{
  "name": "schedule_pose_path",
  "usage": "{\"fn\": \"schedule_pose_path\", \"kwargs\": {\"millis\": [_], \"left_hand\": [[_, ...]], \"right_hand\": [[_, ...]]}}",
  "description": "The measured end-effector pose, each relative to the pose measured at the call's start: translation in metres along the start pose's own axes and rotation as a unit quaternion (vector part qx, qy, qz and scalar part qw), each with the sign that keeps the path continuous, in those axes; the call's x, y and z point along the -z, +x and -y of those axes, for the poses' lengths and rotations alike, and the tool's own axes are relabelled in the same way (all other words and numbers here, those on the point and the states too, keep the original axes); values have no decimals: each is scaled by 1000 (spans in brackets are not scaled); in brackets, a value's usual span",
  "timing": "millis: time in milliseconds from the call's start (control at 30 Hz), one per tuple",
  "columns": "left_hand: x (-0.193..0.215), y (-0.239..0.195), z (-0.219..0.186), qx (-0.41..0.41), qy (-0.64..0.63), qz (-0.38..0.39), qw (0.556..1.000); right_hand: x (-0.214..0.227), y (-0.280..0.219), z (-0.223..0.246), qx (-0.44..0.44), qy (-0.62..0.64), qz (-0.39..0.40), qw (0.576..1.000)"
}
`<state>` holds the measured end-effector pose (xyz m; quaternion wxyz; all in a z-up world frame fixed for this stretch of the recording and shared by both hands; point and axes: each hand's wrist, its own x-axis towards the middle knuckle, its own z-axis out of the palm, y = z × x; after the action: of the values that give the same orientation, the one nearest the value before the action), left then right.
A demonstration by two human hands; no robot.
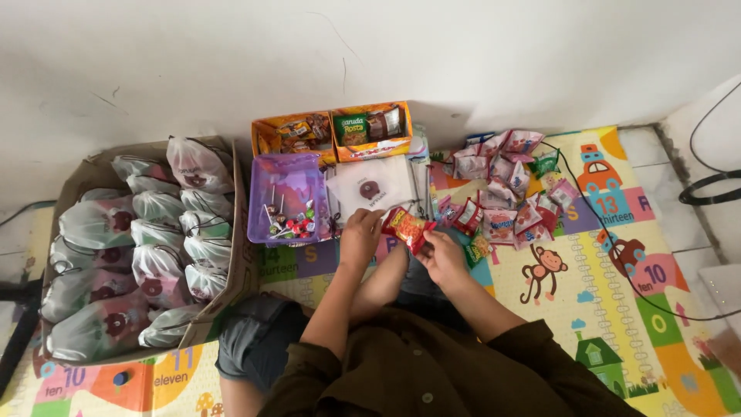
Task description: Packing various snack items into small plastic gift bags while sitting on the floor.
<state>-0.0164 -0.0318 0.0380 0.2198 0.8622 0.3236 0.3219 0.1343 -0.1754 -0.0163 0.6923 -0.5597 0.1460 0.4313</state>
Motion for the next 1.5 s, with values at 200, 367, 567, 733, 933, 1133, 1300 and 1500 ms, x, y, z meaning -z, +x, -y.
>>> {"fn": "schedule_pose_path", "kwargs": {"millis": [200, 367, 567, 733, 933, 1133, 1300, 1500], "left_hand": [[-2, -11, -8, -43, 32, -18, 998], [-4, -14, -12, -61, 20, -37, 997], [-7, -9, -11, -91, 27, -48, 994], [-18, -12, -4, -103, 17, -54, 993], [-17, -26, -4, -43, 75, -53, 995], [-34, -31, 15, -20, 79, -5, 997], [-35, -32, 20, -38, 76, -13, 996], [-24, -33, 15, -38, 29, -25, 999]], "right_hand": [[-20, 21, -10, 7, 38, 2, 999], [-26, 41, -27, 33, 89, -11, 995], [-53, 15, -14, 65, 96, -1, 993], [-56, 13, -31, 71, 42, 62, 995], [-50, 24, -41, 66, 63, 140, 986], [-40, 65, -64, 53, 151, 173, 972], [-28, 127, -80, 49, 129, 181, 974], [-15, 187, -109, 58, 116, 179, 975]]}}
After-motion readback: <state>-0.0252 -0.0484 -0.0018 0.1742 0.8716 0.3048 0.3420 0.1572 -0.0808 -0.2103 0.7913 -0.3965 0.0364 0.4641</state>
